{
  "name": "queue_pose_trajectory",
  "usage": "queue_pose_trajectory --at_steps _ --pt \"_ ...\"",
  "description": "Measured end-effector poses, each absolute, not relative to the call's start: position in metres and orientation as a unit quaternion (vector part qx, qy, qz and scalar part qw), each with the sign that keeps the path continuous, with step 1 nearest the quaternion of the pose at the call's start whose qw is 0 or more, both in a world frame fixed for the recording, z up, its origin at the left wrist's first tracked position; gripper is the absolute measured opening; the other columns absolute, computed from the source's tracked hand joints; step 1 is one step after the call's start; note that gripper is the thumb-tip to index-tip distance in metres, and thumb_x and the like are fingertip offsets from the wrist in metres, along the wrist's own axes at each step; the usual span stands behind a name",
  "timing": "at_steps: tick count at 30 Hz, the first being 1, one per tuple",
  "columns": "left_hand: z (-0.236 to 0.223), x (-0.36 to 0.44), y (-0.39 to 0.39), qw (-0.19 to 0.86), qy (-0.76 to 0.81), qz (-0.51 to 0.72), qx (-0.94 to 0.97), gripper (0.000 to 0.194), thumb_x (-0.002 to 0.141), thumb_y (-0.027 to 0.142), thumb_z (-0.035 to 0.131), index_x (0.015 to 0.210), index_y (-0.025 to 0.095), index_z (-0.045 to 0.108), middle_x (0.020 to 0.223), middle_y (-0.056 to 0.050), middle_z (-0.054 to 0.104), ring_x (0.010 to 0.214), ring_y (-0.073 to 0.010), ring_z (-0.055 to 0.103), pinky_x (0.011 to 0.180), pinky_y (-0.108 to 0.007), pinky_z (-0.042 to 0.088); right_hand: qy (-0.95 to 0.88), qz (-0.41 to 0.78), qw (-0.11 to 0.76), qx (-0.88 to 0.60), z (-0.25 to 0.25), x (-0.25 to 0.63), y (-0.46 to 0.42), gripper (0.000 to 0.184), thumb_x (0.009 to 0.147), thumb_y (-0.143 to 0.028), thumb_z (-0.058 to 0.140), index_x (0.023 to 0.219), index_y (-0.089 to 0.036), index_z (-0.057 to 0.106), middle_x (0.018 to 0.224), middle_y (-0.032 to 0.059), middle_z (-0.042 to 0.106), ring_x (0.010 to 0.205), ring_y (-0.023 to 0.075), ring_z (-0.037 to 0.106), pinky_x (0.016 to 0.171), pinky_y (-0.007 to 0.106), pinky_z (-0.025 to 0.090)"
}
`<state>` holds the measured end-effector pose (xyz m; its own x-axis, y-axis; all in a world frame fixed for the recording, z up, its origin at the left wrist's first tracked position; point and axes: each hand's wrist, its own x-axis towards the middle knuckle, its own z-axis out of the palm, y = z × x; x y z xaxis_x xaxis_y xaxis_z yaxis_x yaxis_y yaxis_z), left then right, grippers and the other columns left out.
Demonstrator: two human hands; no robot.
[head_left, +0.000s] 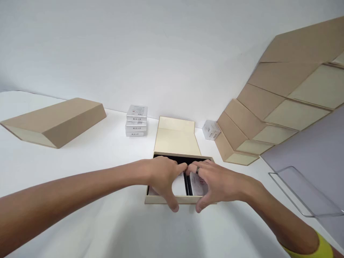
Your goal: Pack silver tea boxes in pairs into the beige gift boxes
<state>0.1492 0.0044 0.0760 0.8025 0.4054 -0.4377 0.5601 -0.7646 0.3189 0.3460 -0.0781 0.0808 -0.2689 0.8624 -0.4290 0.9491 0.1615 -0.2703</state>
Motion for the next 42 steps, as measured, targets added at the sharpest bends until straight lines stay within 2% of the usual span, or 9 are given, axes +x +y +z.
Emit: queue_pose_trajectory --at_steps 6,11,15,21,26,30,32,35,42 --pt "0.085 0.173 0.012 0.168 0.208 -0.260 0.928 0.092 0.053 0.053 0.083 0.138 0.031 0.057 0.100 -0.006 0.072 0.081 -0.0308 0.067 0.065 -0.038 0.053 0.765 -0.228 0.195 0.569 0.084 0.335 -0.071 0.060 0.073 -0.061 0.071 0.118 -0.023 0.062 0.108 0.0076 0.051 0.099 0.0304 0.053 0.078 0.045 0.047" --pt "0.088 0.181 0.010 0.142 0.211 -0.291 0.922 0.097 0.051 0.051 0.085 0.141 0.029 0.056 0.091 -0.006 0.072 0.067 -0.0274 0.063 0.060 -0.038 0.053 0.774 -0.212 0.186 0.567 0.080 0.331 -0.074 0.040 0.075 -0.055 0.069 0.096 -0.021 0.062 0.101 0.0064 0.048 0.092 0.0264 0.051 0.076 0.042 0.044" --pt "0.083 0.177 0.005 0.138 0.193 -0.262 0.935 0.081 0.053 0.043 0.086 0.130 0.025 0.066 0.085 -0.006 0.071 0.061 -0.0251 0.062 0.055 -0.035 0.049 0.791 -0.189 0.162 0.559 0.075 0.331 -0.081 0.033 0.078 -0.052 0.066 0.087 -0.021 0.058 0.095 0.0048 0.048 0.086 0.0238 0.049 0.074 0.040 0.043" --pt "0.085 0.153 -0.004 0.191 0.238 -0.175 0.936 0.072 0.054 0.042 0.086 0.121 0.024 0.065 0.104 -0.008 0.069 0.082 -0.0292 0.068 0.051 -0.029 0.043 0.801 -0.187 0.126 0.555 0.068 0.333 -0.086 0.031 0.079 -0.048 0.066 0.092 -0.020 0.061 0.097 0.0069 0.052 0.093 0.0268 0.052 0.080 0.045 0.047" --pt "0.113 0.145 0.027 0.278 0.266 -0.085 0.919 0.064 0.065 0.059 0.082 0.118 0.029 0.062 0.110 0.000 0.071 0.087 -0.0212 0.068 0.061 -0.025 0.049 0.780 -0.220 0.100 0.577 0.069 0.333 -0.090 0.041 0.083 -0.051 0.065 0.115 -0.025 0.064 0.139 0.0108 0.050 0.125 0.0357 0.049 0.099 0.056 0.047" --pt "0.105 0.176 0.094 0.115 0.373 0.040 0.920 0.041 0.098 0.052 0.053 0.125 0.022 0.061 0.127 -0.006 0.068 0.113 -0.0214 0.064 0.091 -0.029 0.051 0.773 -0.197 0.057 0.600 0.077 0.348 -0.103 0.068 0.082 -0.071 0.064 0.139 -0.035 0.053 0.168 0.0018 0.018 0.150 0.0387 0.025 0.113 0.059 0.042" --pt "0.091 0.197 0.129 0.048 0.437 0.057 0.896 0.039 0.105 0.038 0.045 0.135 0.015 0.055 0.138 -0.014 0.060 0.127 -0.0274 0.056 0.103 -0.040 0.048 0.766 -0.158 -0.010 0.623 0.077 0.365 -0.117 0.065 0.089 -0.069 0.057 0.147 -0.045 0.042 0.167 -0.0040 0.024 0.149 0.0330 0.032 0.111 0.056 0.047" --pt "0.073 0.222 0.173 0.020 0.481 0.027 0.876 0.040 0.101 0.034 0.059 0.135 0.014 0.055 0.138 -0.015 0.058 0.123 -0.0296 0.059 0.102 -0.051 0.051 0.737 -0.068 -0.132 0.660 0.068 0.393 -0.146 0.055 0.100 -0.054 0.045 0.152 -0.048 0.032 0.160 -0.0050 0.039 0.143 0.0266 0.045 0.108 0.051 0.052" --pt "0.076 0.220 0.205 0.001 0.450 -0.008 0.893 0.028 0.097 0.031 0.064 0.121 0.015 0.065 0.121 -0.011 0.066 0.109 -0.0260 0.066 0.095 -0.047 0.055 0.721 -0.072 -0.280 0.630 0.030 0.416 -0.212 0.052 0.099 -0.065 0.034 0.138 -0.038 0.057 0.142 0.0001 0.062 0.134 0.0256 0.057 0.108 0.039 0.052"
